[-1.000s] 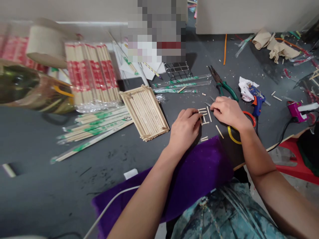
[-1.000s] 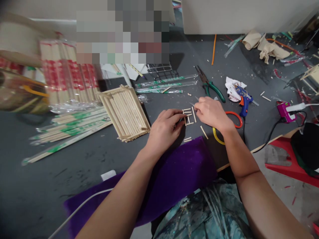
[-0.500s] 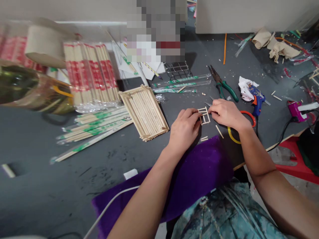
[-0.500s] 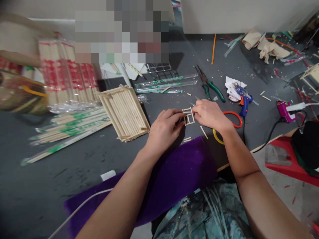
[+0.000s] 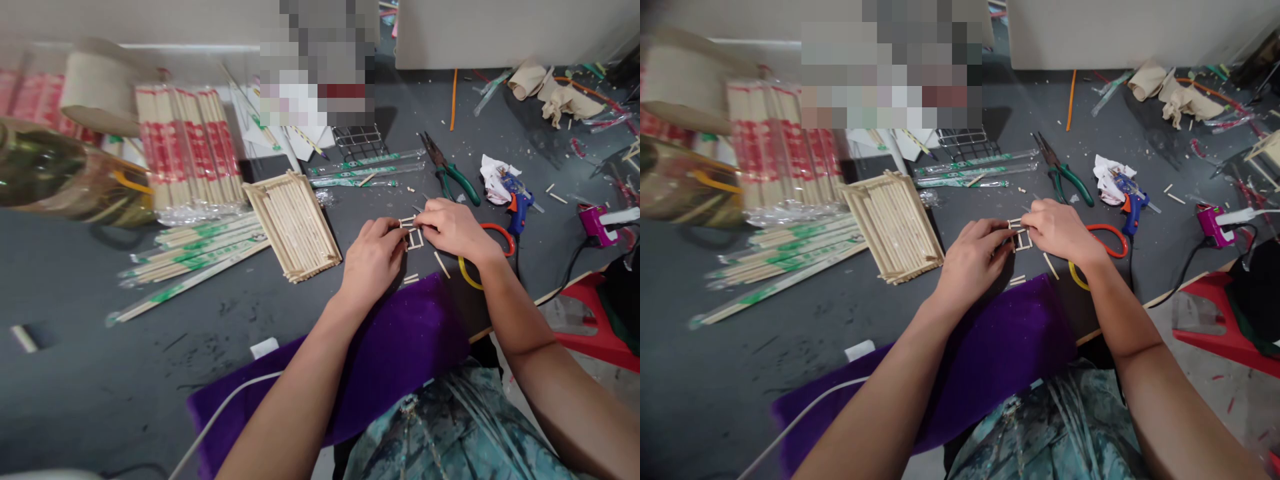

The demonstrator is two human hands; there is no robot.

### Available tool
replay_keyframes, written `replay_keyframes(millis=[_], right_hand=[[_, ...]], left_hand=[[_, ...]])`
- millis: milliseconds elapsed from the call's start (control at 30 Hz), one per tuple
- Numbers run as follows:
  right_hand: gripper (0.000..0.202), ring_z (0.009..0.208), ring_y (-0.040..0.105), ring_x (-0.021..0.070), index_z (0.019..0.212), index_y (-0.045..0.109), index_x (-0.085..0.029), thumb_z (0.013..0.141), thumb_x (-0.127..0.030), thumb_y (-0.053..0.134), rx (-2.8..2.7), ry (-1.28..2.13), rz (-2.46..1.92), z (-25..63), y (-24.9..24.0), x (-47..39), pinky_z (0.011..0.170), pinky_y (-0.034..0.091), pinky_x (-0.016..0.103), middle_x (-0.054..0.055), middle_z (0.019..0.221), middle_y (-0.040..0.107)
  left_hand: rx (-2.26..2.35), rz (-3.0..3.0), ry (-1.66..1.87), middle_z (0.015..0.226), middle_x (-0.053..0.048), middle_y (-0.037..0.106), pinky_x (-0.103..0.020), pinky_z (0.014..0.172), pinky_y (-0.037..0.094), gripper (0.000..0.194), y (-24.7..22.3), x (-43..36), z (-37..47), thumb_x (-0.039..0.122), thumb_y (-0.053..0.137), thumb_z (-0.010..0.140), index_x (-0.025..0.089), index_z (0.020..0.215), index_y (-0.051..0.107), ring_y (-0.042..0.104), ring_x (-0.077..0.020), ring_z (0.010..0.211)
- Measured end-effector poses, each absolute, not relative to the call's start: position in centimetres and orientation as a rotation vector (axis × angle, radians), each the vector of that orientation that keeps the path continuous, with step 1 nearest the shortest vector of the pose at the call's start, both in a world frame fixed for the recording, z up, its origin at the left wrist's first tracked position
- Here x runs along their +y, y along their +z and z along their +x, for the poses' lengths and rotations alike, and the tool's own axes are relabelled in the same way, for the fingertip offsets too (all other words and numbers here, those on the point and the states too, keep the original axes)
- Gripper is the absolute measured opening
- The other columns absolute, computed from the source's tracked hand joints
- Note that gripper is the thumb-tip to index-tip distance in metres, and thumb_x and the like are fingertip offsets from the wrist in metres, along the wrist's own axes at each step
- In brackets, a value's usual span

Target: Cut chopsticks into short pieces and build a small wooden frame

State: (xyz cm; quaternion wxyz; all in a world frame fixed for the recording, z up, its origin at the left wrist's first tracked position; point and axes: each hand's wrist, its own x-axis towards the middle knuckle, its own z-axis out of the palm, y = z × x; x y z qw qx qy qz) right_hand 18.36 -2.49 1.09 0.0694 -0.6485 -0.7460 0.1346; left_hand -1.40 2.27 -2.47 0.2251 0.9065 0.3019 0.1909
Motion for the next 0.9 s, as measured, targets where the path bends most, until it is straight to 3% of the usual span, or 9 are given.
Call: replay_keyframes(millis=[500,900], right_hand=[[0.019,0.095,0.058,0.0216,0.091,0.070,-0.021,0.094,-0.012,0.053,-2.208,0.301,-1.907,18.1,0.5,-2.4,0.075,0.039,0.032,0.006,0.092,0.065],[0.019,0.096,0.060,0.0240,0.089,0.069,-0.022,0.098,-0.020,0.052,-1.945,0.009,-2.107,19.4,2.5,-1.4,0.078,0.042,0.035,0.007,0.093,0.067]], left_hand=[[0.830,2.481,0.565,0.114,-0.013,0.069,-0.043,0.089,0.054,0.024,-2.6,2.3,-1.3,0.016,0.053,0.097,0.015,0.113,0.070,0.060,-0.0275,0.101],[0.926,2.372,0.739,0.104,-0.013,0.071,-0.040,0.088,0.054,0.019,-2.0,2.5,-1.5,0.014,0.051,0.098,0.012,0.103,0.069,0.064,-0.0255,0.098]])
